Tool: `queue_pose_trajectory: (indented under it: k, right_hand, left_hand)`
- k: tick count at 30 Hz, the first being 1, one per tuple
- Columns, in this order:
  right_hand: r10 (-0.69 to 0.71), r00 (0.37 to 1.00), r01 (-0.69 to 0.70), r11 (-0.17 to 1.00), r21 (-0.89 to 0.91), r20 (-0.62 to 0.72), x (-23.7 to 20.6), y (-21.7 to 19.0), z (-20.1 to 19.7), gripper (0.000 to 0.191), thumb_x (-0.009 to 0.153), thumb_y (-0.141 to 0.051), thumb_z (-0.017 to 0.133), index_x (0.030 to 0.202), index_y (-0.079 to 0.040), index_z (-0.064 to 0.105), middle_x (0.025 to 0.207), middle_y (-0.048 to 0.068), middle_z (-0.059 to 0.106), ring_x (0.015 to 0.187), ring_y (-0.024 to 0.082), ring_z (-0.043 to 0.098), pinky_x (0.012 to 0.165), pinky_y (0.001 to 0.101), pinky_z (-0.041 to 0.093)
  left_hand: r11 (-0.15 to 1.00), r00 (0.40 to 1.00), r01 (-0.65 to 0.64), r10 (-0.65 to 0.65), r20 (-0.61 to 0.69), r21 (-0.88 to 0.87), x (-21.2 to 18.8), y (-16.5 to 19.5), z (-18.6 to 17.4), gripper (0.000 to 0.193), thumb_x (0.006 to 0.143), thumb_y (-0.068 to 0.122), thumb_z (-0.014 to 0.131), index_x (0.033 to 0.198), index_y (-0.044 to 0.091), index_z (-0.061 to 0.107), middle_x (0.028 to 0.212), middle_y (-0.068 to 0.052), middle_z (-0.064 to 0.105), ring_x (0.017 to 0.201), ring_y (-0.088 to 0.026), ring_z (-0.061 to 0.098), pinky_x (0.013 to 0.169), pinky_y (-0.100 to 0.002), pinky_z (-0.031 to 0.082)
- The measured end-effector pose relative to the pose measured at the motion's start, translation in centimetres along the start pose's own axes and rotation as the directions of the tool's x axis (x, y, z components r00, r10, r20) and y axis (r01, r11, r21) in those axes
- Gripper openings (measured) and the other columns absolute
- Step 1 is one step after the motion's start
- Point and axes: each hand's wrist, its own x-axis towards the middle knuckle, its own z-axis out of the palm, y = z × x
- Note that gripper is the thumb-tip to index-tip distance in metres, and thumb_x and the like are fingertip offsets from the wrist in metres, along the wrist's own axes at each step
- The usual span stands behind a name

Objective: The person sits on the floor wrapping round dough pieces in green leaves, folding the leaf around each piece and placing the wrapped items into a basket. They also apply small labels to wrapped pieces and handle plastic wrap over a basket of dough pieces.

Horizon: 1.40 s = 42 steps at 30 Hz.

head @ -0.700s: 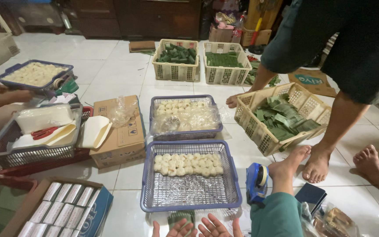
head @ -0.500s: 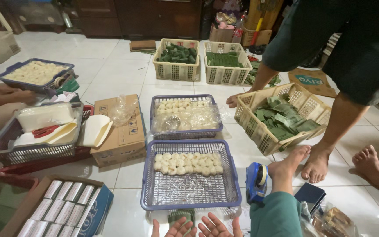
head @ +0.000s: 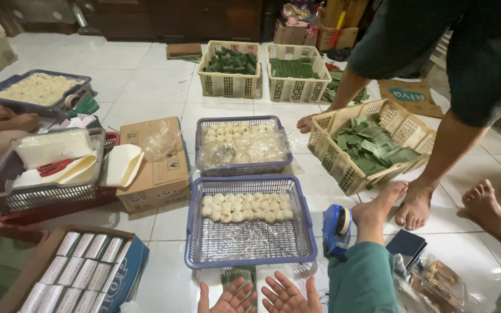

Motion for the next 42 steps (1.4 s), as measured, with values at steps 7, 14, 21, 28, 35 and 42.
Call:
queue_pose_trajectory:
  k: [7, 14, 21, 28, 35, 42]
  right_hand:
    - [-0.005, 0.997, 0.008, 0.999, -0.035, 0.081, 1.9, -0.2, -1.5, 0.101, 0.085, -0.082, 0.029, 0.148, -0.004, 0.046, 0.141, 0.021, 0.057, 0.130, 0.041, 0.053, 0.108, 0.0572, 0.042]
    - [-0.589, 0.761, 0.324, -0.020, -0.946, 0.273, 2.9, -2.1, -0.2, 0.063, 0.092, -0.055, 0.057, 0.137, -0.011, 0.065, 0.126, 0.015, 0.069, 0.120, 0.035, 0.069, 0.106, 0.0499, 0.053]
    - [-0.314, 0.749, -0.073, -0.915, -0.398, 0.584, 3.7, -6.4, 4.6, 0.045, 0.092, -0.050, 0.062, 0.127, -0.022, 0.069, 0.143, 0.008, 0.059, 0.140, 0.037, 0.038, 0.113, 0.0637, 0.024]
    - [-0.616, 0.641, -0.281, -0.743, -0.607, 0.458, 2.2, -5.4, 3.1, 0.045, 0.092, -0.048, 0.060, 0.118, -0.013, 0.067, 0.120, 0.013, 0.070, 0.116, 0.034, 0.063, 0.099, 0.0510, 0.048]
    - [-0.485, 0.873, -0.378, -0.613, -0.694, -0.048, -0.2, 0.0, -1.1, 0.063, 0.082, -0.061, 0.077, 0.108, -0.005, 0.062, 0.101, 0.016, 0.072, 0.100, 0.033, 0.071, 0.089, 0.0446, 0.055]
    - [-0.541, 0.839, -0.327, -0.412, -0.850, -0.060, 2.5, -0.5, -1.9, 0.032, 0.079, -0.035, 0.076, 0.093, -0.006, 0.071, 0.089, 0.016, 0.074, 0.090, 0.035, 0.072, 0.083, 0.0470, 0.055]
  left_hand:
    - [1.000, 0.998, 0.003, -0.004, -0.056, -0.020, -0.3, 0.1, 0.8, 0.113, 0.070, 0.092, 0.034, 0.143, 0.007, 0.053, 0.145, -0.018, 0.058, 0.132, -0.037, 0.053, 0.110, -0.058, 0.042]
    - [0.200, 0.738, 0.338, 0.550, -0.391, 0.920, 0.3, 1.4, 0.9, 0.067, 0.093, 0.060, 0.054, 0.141, 0.013, 0.063, 0.144, -0.012, 0.061, 0.136, -0.029, 0.054, 0.120, -0.048, 0.040]
    - [-0.638, 0.815, 0.553, 0.546, -0.193, 0.536, -1.3, 3.0, 6.0, 0.087, 0.083, 0.043, 0.075, 0.158, 0.019, 0.037, 0.168, -0.015, 0.013, 0.151, -0.039, 0.013, 0.117, -0.058, 0.026]
    - [-0.645, 0.783, 0.538, 0.620, -0.039, 0.544, -2.5, 3.1, 5.6, 0.066, 0.080, 0.039, 0.076, 0.137, 0.014, 0.054, 0.154, -0.012, 0.040, 0.141, -0.034, 0.039, 0.112, -0.051, 0.039]
    - [-0.510, 0.722, 0.692, 0.477, -0.502, 0.511, -1.5, -1.0, 2.0, 0.062, 0.086, 0.042, 0.078, 0.137, 0.016, 0.054, 0.131, -0.010, 0.057, 0.126, -0.030, 0.057, 0.106, -0.043, 0.049]
    - [-0.403, 0.654, 0.755, 0.516, -0.553, 0.517, -0.9, -1.2, 0.1, 0.077, 0.078, 0.043, 0.087, 0.134, 0.008, 0.047, 0.119, -0.015, 0.065, 0.115, -0.033, 0.066, 0.097, -0.043, 0.055]
